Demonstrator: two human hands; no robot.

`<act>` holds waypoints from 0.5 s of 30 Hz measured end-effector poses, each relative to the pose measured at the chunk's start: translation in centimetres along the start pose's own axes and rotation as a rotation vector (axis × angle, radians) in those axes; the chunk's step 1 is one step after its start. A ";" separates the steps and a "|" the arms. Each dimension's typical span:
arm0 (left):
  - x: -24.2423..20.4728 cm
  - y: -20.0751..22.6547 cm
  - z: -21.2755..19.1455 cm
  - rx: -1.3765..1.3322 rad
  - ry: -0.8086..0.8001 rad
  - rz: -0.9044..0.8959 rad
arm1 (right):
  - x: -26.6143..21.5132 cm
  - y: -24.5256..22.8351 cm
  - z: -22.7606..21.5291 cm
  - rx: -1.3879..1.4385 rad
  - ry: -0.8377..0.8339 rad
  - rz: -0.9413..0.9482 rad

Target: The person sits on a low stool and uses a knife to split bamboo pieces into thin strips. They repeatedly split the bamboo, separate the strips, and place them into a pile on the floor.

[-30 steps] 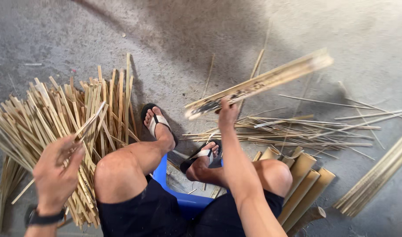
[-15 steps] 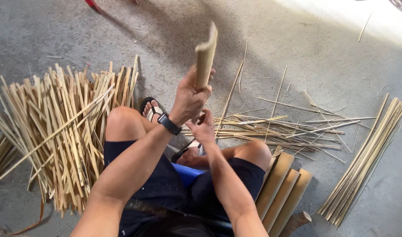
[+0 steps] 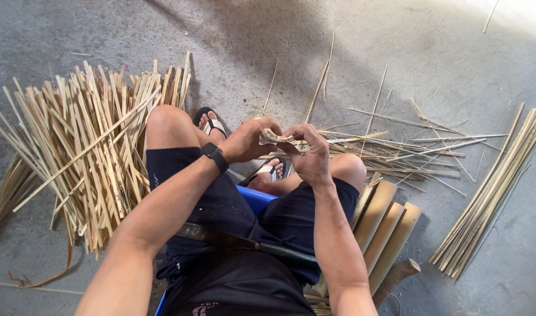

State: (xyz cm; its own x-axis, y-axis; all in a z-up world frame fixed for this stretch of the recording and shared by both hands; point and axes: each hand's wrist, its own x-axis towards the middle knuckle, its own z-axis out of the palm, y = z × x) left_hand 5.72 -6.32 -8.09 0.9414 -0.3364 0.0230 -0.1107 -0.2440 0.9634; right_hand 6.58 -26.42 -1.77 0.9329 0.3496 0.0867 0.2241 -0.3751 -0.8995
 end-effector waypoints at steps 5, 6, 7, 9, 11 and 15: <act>-1.0 -0.1 -0.8 0.080 -0.122 0.087 | -2.9 1.1 -0.7 0.335 -0.245 0.202; -1.0 -0.4 -1.1 0.089 -0.112 0.082 | -3.5 1.1 -1.1 0.275 -0.258 0.198; -1.0 -0.8 -1.6 0.098 -0.101 0.078 | -4.2 0.9 -1.5 0.216 -0.271 0.195; -0.8 -1.7 -2.5 0.073 -0.078 0.033 | -5.7 0.5 -2.5 0.102 -0.320 0.200; -0.9 -2.3 -2.9 0.006 -0.053 -0.053 | -6.8 -0.5 -3.5 -0.005 -0.395 0.221; -0.8 -1.7 -3.1 0.102 0.079 0.102 | -6.8 -3.6 -6.1 0.096 -0.796 0.112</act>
State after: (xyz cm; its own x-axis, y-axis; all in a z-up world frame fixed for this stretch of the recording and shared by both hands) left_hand 6.11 -2.78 -8.87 0.9455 -0.2923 0.1437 -0.2344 -0.3045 0.9232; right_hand 1.10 -32.69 3.50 0.4596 0.8341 -0.3049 0.0821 -0.3818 -0.9206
